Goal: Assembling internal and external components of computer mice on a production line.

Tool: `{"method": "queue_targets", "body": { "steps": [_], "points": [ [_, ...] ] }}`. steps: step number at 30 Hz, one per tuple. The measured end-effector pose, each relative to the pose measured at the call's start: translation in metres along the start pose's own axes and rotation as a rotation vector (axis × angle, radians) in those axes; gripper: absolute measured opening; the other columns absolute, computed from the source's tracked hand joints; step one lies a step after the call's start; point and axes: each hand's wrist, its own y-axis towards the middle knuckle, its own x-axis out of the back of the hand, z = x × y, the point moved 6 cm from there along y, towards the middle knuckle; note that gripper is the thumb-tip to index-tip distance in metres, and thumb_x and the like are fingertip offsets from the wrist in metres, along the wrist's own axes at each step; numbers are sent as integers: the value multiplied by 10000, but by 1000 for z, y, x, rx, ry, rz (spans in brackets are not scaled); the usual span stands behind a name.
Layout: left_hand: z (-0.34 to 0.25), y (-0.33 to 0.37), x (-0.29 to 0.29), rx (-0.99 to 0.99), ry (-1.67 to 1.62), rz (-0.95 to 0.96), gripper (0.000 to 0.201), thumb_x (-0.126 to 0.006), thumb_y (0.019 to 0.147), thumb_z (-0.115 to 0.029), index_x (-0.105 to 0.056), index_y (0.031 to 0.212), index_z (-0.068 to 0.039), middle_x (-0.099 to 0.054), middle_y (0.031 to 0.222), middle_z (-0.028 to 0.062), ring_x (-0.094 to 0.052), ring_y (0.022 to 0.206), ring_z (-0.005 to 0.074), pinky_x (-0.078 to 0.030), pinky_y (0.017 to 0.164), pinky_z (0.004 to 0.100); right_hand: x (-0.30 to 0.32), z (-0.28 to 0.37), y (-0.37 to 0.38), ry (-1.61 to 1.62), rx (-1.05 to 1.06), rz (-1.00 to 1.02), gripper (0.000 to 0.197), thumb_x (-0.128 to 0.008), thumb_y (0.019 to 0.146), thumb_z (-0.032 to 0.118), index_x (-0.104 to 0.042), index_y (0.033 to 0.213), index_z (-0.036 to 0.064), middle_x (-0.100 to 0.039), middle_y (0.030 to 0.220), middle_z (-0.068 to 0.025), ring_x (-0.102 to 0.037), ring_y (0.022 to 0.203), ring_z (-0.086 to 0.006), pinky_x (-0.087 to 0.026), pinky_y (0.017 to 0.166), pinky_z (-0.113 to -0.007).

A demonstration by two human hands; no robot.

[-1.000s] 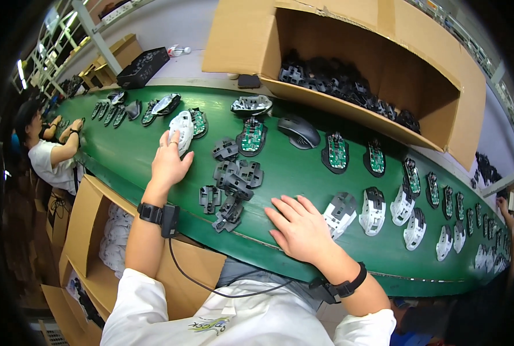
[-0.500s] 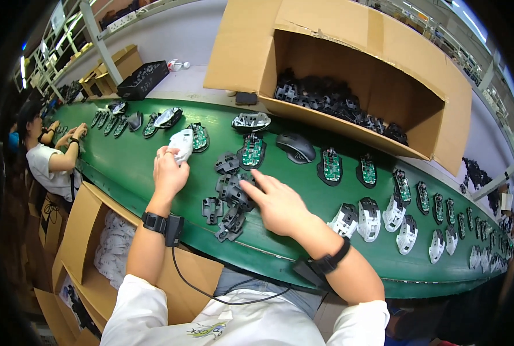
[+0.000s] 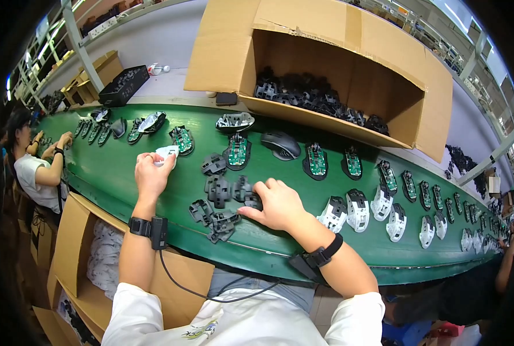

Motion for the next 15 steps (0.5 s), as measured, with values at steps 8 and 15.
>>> {"method": "queue_targets", "body": {
  "steps": [8,15],
  "points": [
    [-10,-6,-3,-23,153,113,323,-785,708,-288,-674,922,-73,-612,1161,180,-594,1110,359,-430,1027,486,1,-17,-11,230,-222,1,781,-728,803,691,-605,1123,-11,-641,1054,-198,-667,988,-365,-550,842,-438],
    [-20,-13,-1,-97,316,130,914,-822,684,-306,-434,1474,-60,-584,1192,199,-546,1174,367,-340,1117,499,-2,-13,-16,329,-251,109,726,-768,821,601,-583,1206,14,-640,1045,-196,-681,948,-350,-560,783,-440]
  ]
}}
